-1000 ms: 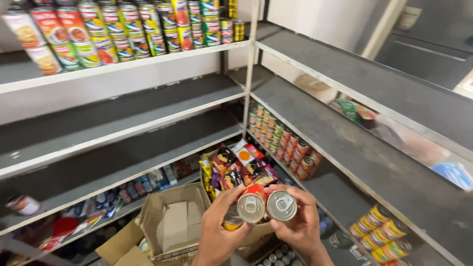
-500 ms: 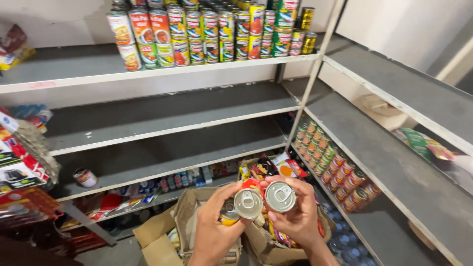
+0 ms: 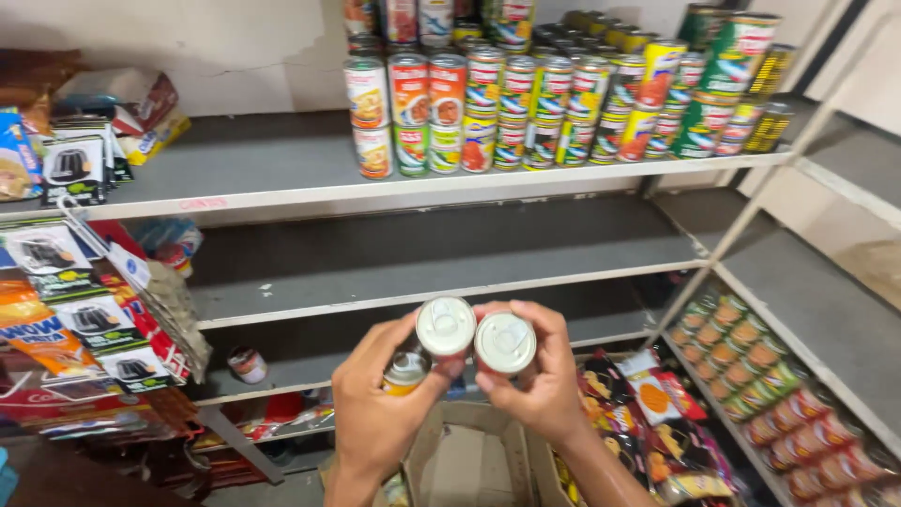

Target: Organizing and stocking various canned goods on metal shelves in a grocery store.

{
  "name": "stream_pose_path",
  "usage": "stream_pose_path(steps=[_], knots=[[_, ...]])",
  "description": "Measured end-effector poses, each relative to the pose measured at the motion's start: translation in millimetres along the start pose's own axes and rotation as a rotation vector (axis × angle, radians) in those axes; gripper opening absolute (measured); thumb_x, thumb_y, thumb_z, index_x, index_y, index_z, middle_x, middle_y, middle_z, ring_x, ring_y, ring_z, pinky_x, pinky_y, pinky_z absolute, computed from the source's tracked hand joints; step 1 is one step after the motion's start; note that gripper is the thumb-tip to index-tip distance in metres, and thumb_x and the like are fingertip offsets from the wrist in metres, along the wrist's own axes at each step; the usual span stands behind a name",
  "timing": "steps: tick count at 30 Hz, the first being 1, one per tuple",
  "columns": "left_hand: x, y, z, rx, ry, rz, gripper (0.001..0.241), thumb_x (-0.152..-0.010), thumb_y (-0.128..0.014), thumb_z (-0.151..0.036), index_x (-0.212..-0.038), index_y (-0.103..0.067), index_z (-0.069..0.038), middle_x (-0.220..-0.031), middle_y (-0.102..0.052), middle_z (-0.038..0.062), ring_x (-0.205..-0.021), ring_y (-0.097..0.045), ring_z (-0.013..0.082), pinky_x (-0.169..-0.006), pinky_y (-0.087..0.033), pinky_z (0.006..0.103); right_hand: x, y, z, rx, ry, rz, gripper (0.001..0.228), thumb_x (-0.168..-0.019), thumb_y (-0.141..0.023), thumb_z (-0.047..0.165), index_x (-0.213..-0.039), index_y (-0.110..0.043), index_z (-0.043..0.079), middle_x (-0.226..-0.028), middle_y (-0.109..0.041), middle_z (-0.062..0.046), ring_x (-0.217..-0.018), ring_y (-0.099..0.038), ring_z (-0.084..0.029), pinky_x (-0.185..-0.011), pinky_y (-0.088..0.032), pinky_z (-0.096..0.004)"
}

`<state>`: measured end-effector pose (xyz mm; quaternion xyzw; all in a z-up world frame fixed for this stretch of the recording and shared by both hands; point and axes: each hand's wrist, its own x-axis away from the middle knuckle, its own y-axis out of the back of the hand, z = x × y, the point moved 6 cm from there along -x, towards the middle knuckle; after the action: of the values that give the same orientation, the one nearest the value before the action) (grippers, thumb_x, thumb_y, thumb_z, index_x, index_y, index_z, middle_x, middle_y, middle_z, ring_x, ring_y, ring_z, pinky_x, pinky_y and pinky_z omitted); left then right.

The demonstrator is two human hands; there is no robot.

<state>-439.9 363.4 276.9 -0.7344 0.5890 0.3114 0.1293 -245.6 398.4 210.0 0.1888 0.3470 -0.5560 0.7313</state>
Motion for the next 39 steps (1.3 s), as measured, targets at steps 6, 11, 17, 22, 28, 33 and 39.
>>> stream_pose_path(steps=[6, 11, 17, 22, 28, 33, 39], knots=[[-95.7, 57.1, 38.9, -0.129, -0.073, -0.037, 0.053, -0.069, -0.091, -0.018, -0.117, -0.073, -0.005, -0.1, -0.076, 0.009, -0.088, -0.076, 0.0185, -0.079, -0.057, 0.03, -104.3, -49.9, -64.9, -0.033, -0.03, -0.038, 0.08, -0.084, -0.08, 0.001, -0.15, -0.036, 0.008, -0.141, -0.058, -0.019, -0.13, -0.06, -0.024, -0.111, -0.051, -0.039], [-170.3, 93.9, 70.5, -0.197, 0.011, -0.014, 0.051, -0.07, -0.091, -0.023, -0.115, -0.076, -0.006, -0.093, -0.077, 0.009, -0.081, -0.075, 0.0178, -0.075, -0.057, 0.0304, -183.3, -80.4, -110.4, -0.05, -0.151, -0.048, 0.077, -0.088, -0.076, 0.017, -0.152, -0.034, 0.008, -0.139, -0.059, -0.014, -0.126, -0.062, -0.022, -0.103, -0.054, -0.037], [-243.9, 115.2, 109.5, -0.099, -0.006, -0.011, 0.049, -0.074, -0.09, -0.024, -0.117, -0.076, -0.005, -0.099, -0.078, 0.008, -0.087, -0.074, 0.0142, -0.08, -0.058, 0.0297, -250.8, -116.6, -141.5, -0.082, -0.079, -0.018, 0.074, -0.094, -0.073, 0.022, -0.152, -0.03, 0.005, -0.14, -0.055, -0.012, -0.128, -0.058, -0.02, -0.105, -0.052, -0.036], [-296.1, 113.5, 162.1, -0.02, -0.076, -0.002, 0.047, -0.076, -0.09, -0.022, -0.115, -0.075, -0.001, -0.106, -0.078, 0.009, -0.094, -0.073, 0.0144, -0.085, -0.058, 0.0292, -279.8, -131.1, -185.6, -0.004, -0.07, -0.067, 0.07, -0.097, -0.069, 0.015, -0.15, -0.025, 0.004, -0.137, -0.053, -0.011, -0.125, -0.054, -0.016, -0.105, -0.049, -0.034], [-338.2, 109.6, 200.3, -0.069, -0.106, -0.011, 0.05, -0.074, -0.091, -0.021, -0.116, -0.075, 0.0, -0.106, -0.077, 0.01, -0.096, -0.073, 0.0139, -0.085, -0.056, 0.0301, -297.3, -132.0, -210.5, 0.155, -0.163, -0.143, 0.069, -0.094, -0.071, 0.016, -0.145, -0.027, 0.001, -0.125, -0.061, -0.012, -0.109, -0.06, -0.016, -0.09, -0.053, -0.032], [-349.1, 100.2, 215.7, -0.01, -0.057, 0.014, 0.049, -0.075, -0.091, -0.023, -0.115, -0.075, -0.001, -0.103, -0.078, 0.01, -0.091, -0.073, 0.0134, -0.081, -0.058, 0.0287, -293.1, -129.1, -204.0, 0.342, -0.152, -0.157, 0.069, -0.093, -0.073, 0.017, -0.143, -0.03, -0.001, -0.123, -0.061, -0.014, -0.104, -0.063, -0.019, -0.088, -0.053, -0.032], [-355.1, 99.1, 211.2, -0.138, -0.038, 0.014, 0.049, -0.072, -0.09, -0.027, -0.114, -0.077, -0.004, -0.1, -0.079, 0.01, -0.088, -0.076, 0.0153, -0.08, -0.058, 0.03, -294.5, -131.3, -196.1, 0.497, -0.058, -0.158, 0.068, -0.093, -0.076, 0.018, -0.141, -0.033, -0.003, -0.125, -0.063, -0.018, -0.113, -0.065, -0.021, -0.096, -0.052, -0.033]])
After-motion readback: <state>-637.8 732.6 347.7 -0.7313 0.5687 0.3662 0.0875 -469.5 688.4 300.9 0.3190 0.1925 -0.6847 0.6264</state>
